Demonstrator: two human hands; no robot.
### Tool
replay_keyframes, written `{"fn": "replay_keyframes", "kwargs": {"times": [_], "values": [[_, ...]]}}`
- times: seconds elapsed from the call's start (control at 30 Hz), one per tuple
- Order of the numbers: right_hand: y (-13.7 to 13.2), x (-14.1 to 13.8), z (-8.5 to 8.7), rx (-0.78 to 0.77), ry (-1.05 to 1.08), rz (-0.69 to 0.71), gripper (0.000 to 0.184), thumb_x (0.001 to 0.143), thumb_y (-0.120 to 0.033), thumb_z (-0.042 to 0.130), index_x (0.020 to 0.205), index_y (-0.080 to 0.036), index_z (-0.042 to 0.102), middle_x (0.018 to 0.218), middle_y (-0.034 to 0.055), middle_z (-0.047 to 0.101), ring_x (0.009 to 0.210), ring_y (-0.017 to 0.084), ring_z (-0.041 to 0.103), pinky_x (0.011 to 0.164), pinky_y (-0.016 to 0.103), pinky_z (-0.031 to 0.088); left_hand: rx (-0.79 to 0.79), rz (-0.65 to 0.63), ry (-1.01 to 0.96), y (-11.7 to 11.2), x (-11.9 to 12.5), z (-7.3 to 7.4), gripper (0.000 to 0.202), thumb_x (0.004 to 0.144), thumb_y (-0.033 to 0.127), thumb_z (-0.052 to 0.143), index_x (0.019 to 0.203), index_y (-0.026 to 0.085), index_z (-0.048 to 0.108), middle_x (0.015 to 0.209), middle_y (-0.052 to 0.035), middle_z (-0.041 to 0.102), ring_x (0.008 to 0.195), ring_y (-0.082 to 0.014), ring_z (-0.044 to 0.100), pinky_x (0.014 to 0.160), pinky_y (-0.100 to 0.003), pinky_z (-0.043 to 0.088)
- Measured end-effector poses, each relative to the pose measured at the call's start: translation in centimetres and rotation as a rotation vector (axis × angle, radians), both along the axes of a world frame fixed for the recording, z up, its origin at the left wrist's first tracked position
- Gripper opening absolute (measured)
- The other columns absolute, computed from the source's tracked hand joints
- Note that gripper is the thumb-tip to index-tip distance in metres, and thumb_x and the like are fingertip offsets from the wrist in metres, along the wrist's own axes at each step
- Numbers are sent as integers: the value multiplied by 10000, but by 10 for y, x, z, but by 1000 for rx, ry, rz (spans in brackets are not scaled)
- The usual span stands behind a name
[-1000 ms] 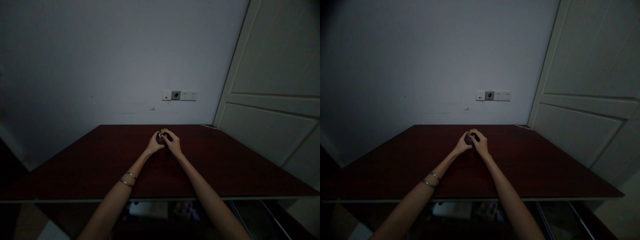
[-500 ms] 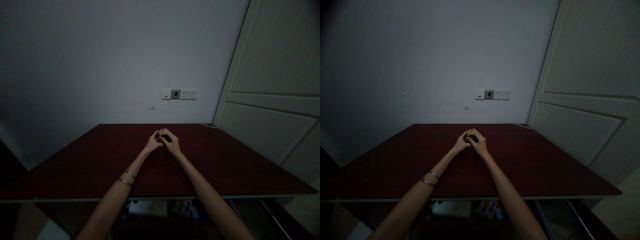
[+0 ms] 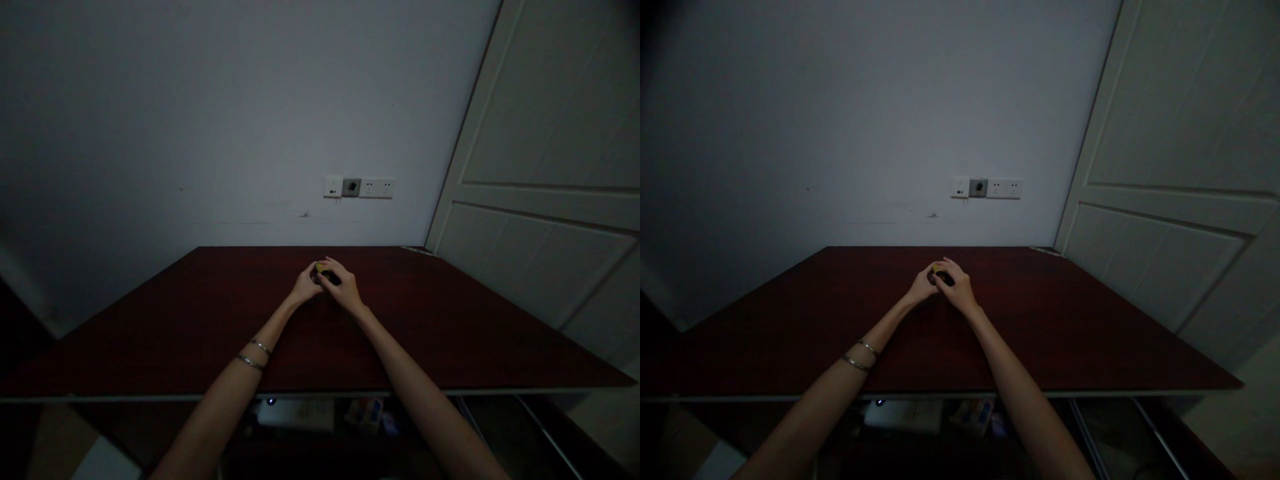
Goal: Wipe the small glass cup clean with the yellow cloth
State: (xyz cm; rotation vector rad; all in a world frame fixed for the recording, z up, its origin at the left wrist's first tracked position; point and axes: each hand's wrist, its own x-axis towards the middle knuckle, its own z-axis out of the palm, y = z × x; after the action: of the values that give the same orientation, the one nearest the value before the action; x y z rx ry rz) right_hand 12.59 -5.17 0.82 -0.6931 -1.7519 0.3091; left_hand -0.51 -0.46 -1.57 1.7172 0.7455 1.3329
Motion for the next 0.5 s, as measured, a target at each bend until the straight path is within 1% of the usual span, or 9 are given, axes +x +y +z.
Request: {"fn": "replay_keyframes", "kwargs": {"times": [0.07,0.13,0.23,0.33,0.4,0.5], "values": [[-1,0,0,15,-29,15,235,767,-297,544,985,-252,618,1130,22,598,1188,197,440,1025,366,302,5,8,-7,1,0,-1,702,520,159,713,1169,84,458,1134,-142,565,1005,-221,552,898,-348,418],[3,0,-1,-7,35,-15,240,771,-311,534,986,-242,618,1113,28,608,1154,195,472,1005,344,325,21,12,23,1,-1,-2,746,502,146,719,1193,84,443,1146,-137,558,1021,-225,544,912,-355,408],[14,3,-2,-122,197,-100,270,766,-371,524,959,-209,619,1026,47,644,997,196,569,904,317,410,52,20,102,-4,-1,0,862,462,141,744,1251,87,398,1186,-133,532,1069,-241,514,946,-369,381],[21,8,-2,-210,248,-142,290,751,-415,522,906,-189,618,924,48,665,867,186,601,814,294,455,82,10,165,-10,1,3,901,454,178,767,1270,106,392,1197,-117,528,1103,-247,490,970,-373,359],[19,9,-1,-190,226,-143,282,759,-408,514,908,-190,615,927,45,662,874,183,599,821,291,452,95,-3,181,-13,1,5,884,459,191,770,1263,117,409,1171,-107,548,1086,-244,504,959,-371,370],[12,7,-2,-89,143,-123,258,775,-356,503,957,-208,611,1012,44,642,961,189,581,891,308,419,93,-32,167,-10,1,3,844,479,177,757,1253,127,422,1135,-96,574,1042,-233,534,925,-356,401]]}}
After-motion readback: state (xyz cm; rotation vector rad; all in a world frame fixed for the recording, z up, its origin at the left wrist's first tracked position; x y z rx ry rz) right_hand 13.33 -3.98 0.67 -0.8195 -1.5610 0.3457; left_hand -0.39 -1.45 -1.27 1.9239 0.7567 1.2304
